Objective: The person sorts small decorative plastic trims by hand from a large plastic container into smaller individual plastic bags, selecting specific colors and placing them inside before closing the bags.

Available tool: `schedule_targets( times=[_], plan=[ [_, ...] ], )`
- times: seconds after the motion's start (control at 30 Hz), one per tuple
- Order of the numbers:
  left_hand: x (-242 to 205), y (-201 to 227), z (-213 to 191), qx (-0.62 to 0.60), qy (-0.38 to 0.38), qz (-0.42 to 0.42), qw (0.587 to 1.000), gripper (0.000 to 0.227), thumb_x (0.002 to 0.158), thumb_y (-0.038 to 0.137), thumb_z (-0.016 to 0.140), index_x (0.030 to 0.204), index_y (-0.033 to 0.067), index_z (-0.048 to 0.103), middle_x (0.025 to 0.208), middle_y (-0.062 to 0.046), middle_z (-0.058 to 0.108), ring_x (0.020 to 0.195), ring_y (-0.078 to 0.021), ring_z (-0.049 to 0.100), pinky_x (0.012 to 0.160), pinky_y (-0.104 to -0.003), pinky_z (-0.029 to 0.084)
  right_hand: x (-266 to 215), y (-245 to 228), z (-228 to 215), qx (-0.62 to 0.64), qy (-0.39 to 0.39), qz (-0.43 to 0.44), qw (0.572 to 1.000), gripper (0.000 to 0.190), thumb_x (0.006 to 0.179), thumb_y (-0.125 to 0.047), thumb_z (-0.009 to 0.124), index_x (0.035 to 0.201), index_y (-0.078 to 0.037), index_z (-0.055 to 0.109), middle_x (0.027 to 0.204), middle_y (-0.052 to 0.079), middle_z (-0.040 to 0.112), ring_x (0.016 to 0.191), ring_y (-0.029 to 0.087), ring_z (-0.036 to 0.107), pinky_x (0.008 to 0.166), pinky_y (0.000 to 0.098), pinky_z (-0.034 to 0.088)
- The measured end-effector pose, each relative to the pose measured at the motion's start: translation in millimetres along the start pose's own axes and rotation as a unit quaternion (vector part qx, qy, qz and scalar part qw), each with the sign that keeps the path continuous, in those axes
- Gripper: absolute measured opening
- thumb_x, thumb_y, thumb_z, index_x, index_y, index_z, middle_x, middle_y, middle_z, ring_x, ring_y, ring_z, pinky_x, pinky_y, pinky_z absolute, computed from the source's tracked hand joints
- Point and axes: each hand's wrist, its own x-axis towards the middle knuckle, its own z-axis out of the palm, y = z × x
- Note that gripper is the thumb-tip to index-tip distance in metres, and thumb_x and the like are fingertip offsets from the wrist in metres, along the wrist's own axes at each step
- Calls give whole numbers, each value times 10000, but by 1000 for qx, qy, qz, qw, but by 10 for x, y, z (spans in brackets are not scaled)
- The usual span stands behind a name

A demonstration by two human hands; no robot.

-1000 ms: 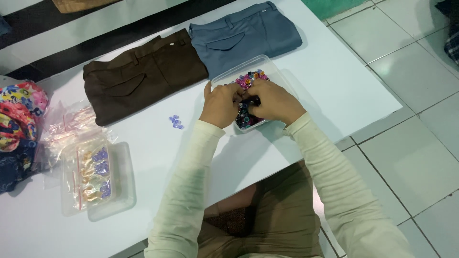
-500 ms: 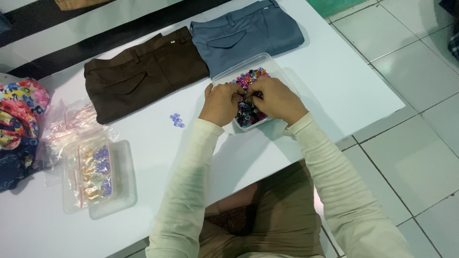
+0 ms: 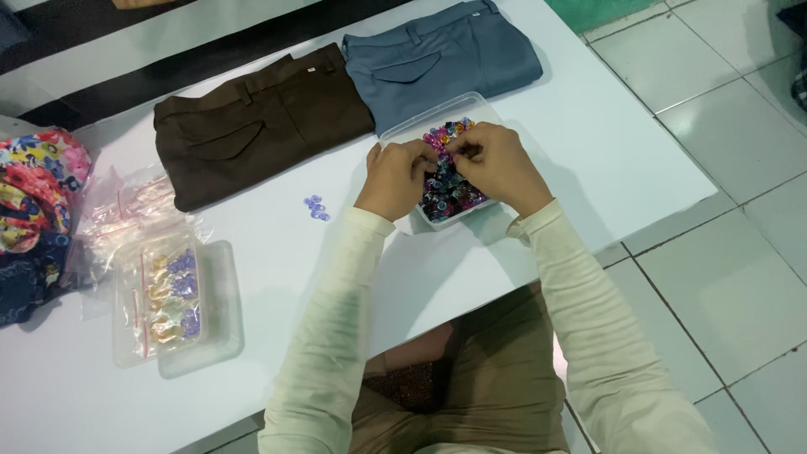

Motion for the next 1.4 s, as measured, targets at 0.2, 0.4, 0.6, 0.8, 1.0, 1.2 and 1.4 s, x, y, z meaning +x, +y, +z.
schedule_targets(
  times=[0.2,0.4,0.6,0.8,1.0,1.2,1.4],
  plan=[
    [-147,109,-16,-5,183,90,979,187,1009,71,605,1116,186,707,1090,14,730,1187,-260,589,1197,-613,187,13,58,31,-33,79,-36,996,154,844,-22,775,994,-57,770,936,205,698,874,380,719,706,409,580],
    [-496,100,-140,8,311,186,932,181,1040,52,545,1139,165,647,1023,4,576,1102,-234,568,1063,-428,381,-33,109,69,74,95,-74,990,192,952,84,683,1136,55,725,1029,256,684,908,347,734,733,357,600],
    [-1206,-386,-603,57,337,131,931,217,964,13,650,1110,171,680,1003,8,659,1008,-257,635,939,-403,437,-21,171,41,60,145,-152,976,144,938,153,734,1073,106,725,981,218,604,886,293,702,708,329,580],
    [-1775,-801,-784,74,268,-16,961,169,950,34,623,1047,170,647,997,25,680,951,-246,586,948,-426,385,-167,-468,127,24,243,-213,946,127,1027,186,708,1125,113,673,1055,208,622,892,257,621,776,340,533],
    [-1683,-1028,-538,104,240,-46,964,285,840,57,786,1038,224,667,905,57,687,987,-202,639,1037,-452,395,-414,-1329,1054,131,8,-158,979,226,874,53,774,1078,-40,747,969,153,734,779,273,734,625,312,546],
    [-1655,-1046,-534,122,226,-51,965,193,880,101,769,985,228,668,866,59,687,980,-185,646,1024,-427,412,-203,-937,1704,81,-67,-95,990,245,861,37,771,1098,-13,735,917,153,749,741,212,694,604,289,537],
    [-1608,-1071,-517,101,226,-42,968,192,875,83,774,977,209,671,871,31,703,983,-193,646,1007,-425,419,-169,-937,1814,86,-61,-104,989,215,893,41,758,1101,-8,733,910,149,746,701,192,658,588,289,539]
  ],
)
